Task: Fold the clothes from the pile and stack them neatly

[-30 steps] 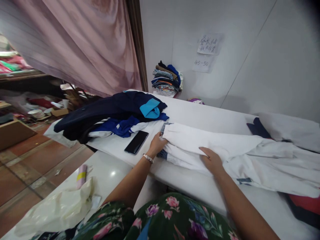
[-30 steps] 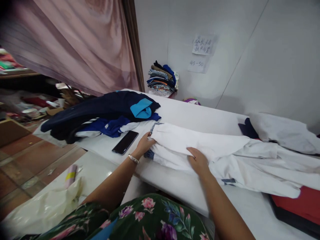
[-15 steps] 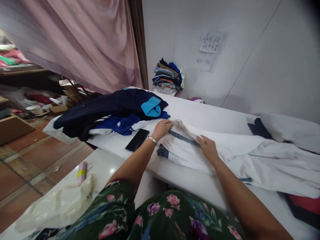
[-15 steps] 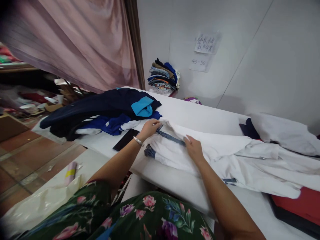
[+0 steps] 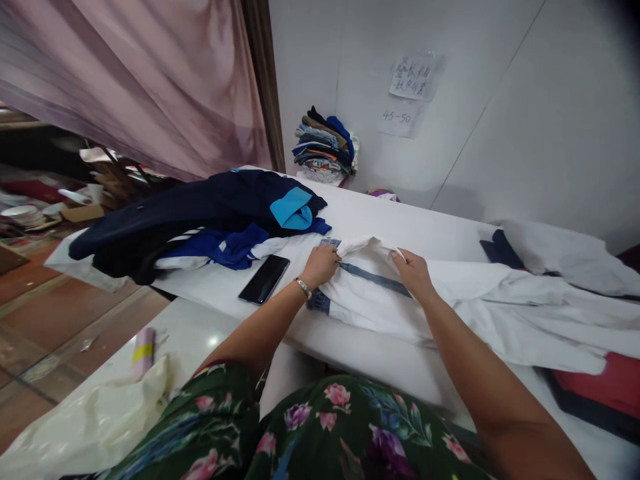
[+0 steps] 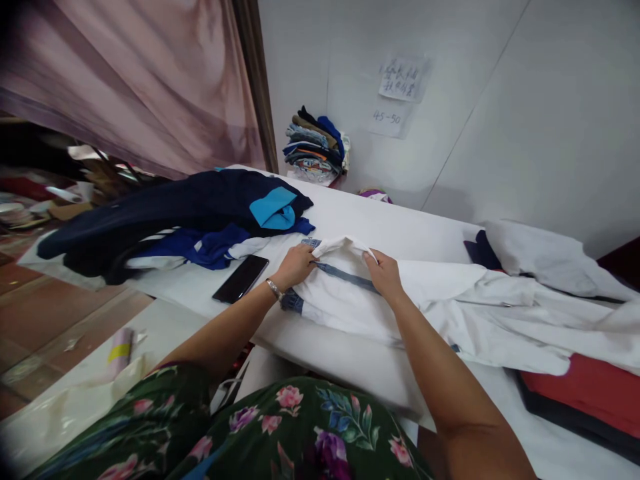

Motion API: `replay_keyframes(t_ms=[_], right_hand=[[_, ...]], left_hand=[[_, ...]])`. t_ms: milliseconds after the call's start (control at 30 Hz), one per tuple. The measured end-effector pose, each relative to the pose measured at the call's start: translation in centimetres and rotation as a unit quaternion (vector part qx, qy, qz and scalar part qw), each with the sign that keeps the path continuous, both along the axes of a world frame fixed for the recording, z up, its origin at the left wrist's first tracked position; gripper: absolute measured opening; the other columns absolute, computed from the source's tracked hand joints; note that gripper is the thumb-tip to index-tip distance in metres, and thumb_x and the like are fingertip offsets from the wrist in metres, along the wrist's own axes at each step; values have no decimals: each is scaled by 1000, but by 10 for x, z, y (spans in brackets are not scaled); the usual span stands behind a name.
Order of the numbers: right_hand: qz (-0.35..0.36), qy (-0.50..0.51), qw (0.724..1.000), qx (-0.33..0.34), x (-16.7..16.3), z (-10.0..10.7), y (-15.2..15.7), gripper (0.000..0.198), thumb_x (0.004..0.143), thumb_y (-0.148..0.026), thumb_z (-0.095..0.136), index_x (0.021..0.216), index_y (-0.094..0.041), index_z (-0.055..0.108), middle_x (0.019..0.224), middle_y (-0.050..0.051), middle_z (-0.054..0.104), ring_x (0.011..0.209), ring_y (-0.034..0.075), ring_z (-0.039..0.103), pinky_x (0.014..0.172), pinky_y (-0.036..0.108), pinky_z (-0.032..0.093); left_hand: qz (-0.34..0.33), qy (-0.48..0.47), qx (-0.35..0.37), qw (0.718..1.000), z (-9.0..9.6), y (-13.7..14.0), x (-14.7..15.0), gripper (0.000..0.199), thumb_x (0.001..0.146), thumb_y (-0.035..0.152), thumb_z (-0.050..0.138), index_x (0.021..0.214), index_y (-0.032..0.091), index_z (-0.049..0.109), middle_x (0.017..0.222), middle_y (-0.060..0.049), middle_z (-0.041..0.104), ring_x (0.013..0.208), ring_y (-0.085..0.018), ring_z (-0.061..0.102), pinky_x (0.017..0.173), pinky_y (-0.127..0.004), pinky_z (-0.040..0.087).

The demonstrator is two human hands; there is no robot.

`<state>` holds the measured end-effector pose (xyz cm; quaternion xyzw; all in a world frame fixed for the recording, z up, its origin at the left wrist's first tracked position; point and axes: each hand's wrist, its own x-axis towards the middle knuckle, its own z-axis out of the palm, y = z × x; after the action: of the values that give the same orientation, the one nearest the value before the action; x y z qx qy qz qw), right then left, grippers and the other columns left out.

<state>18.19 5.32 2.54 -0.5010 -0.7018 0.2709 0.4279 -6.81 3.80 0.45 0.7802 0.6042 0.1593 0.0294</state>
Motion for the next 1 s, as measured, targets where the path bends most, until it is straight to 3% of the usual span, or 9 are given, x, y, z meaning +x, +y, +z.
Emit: replay_keyframes(t_ms=[100, 200, 300, 400, 500, 633, 767, 833, 1000], right_hand=[[-11, -14, 999, 46, -1, 2, 0, 42, 88, -51, 46, 76, -16, 66, 55, -4, 44, 56, 12, 41, 55, 24, 32], [-4, -51, 992, 112, 2, -6, -5, 39, 90, -46, 45, 90, -17, 70, 66, -1, 59, 65, 16, 54, 63, 26, 42], [119, -152, 968, 161, 9, -27, -14, 31, 89, -33, 45, 101, -20, 71, 93, 5, 70, 89, 21, 64, 80, 30, 49], [254, -261, 915, 173, 19, -56, -21, 36, 85, -16, 43, 108, -24, 70, 118, 7, 66, 110, 21, 61, 91, 35, 50], [241, -294, 901, 206, 27, -79, -24, 39, 83, -12, 44, 112, -22, 69, 126, 11, 62, 117, 24, 58, 96, 42, 49], [206, -281, 903, 251, 29, -92, -26, 40, 85, -11, 45, 116, -23, 67, 126, 11, 62, 119, 24, 57, 96, 45, 50], [200, -275, 895, 288, 27, -93, -29, 39, 86, -8, 44, 116, -21, 66, 125, 13, 63, 119, 25, 57, 95, 45, 50], [199, -278, 893, 293, 26, -94, -30, 40, 86, -7, 43, 116, -20, 67, 124, 13, 63, 118, 25, 57, 95, 46, 49], [205, -301, 905, 221, 23, -93, -42, 41, 87, -11, 44, 123, -21, 62, 132, 12, 58, 126, 27, 51, 102, 52, 41]], left_hand=[[-4, -19, 42, 999, 5, -4, 4, 24, 88, 18, 50, 93, 17, 73, 102, -10, 65, 105, -25, 53, 90, -39, 38], [-24, -34, 65, 997, 1, -17, 4, 24, 89, 20, 50, 96, 20, 73, 99, -8, 65, 104, -24, 53, 92, -40, 37], [-51, -26, 26, 998, -12, -31, -1, 24, 87, 17, 51, 97, 21, 72, 96, -8, 65, 103, -25, 55, 96, -42, 36], [-65, -76, 16, 995, -21, -40, -6, 24, 85, 15, 52, 101, 19, 70, 103, -9, 67, 105, -24, 57, 99, -41, 37], [-13, -182, 3, 983, -18, -42, -5, 24, 80, 23, 60, 102, 17, 68, 100, -9, 69, 102, -25, 60, 98, -39, 40], [72, -390, -86, 914, 1, -37, 2, 65, 78, 35, 64, 138, 19, 44, 117, -9, 66, 106, -25, 62, 93, -36, 45], [177, -500, -86, 844, 9, -23, 4, 71, 83, 41, 58, 144, 14, 35, 135, -15, 55, 120, -26, 54, 98, -35, 43], [191, -484, -62, 852, 6, -18, 4, 63, 82, 37, 59, 138, 14, 44, 131, -14, 58, 120, -26, 54, 97, -35, 44], [231, -270, -5, 935, -10, -20, 0, 54, 78, 22, 56, 131, 16, 53, 121, -14, 63, 115, -30, 56, 101, -43, 40]])
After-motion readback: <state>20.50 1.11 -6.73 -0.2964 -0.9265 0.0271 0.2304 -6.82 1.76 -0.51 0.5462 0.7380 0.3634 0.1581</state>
